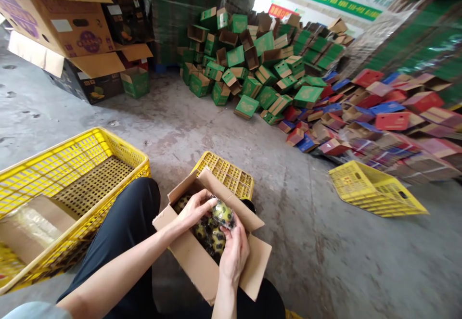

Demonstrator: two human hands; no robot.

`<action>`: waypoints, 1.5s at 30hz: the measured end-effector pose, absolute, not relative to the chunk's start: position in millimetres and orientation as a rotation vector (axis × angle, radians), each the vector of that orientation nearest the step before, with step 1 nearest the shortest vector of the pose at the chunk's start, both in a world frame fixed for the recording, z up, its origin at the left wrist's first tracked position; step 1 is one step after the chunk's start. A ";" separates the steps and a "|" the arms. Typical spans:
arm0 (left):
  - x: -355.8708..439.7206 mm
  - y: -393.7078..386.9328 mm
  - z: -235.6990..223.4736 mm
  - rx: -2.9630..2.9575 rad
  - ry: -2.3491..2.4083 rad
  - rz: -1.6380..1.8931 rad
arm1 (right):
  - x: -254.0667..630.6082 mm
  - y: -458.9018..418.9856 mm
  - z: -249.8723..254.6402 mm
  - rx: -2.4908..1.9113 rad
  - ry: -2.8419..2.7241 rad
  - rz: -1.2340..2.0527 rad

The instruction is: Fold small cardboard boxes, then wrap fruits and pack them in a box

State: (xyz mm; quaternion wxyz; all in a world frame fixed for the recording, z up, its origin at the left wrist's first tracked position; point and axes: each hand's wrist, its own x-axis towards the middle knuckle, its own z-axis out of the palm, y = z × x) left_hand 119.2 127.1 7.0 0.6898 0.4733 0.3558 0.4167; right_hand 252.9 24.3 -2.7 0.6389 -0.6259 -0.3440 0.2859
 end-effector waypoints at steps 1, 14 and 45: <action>119.3 127.0 7.4 1.061 0.793 0.934 | 252.4 24.4 -1.4 -1.420 -0.786 0.662; 117.9 123.4 12.6 1.057 0.813 0.861 | 245.5 22.7 5.5 -1.529 -0.546 0.665; 110.0 121.1 12.5 1.049 0.576 0.996 | 244.1 19.7 6.2 -1.419 -0.587 0.704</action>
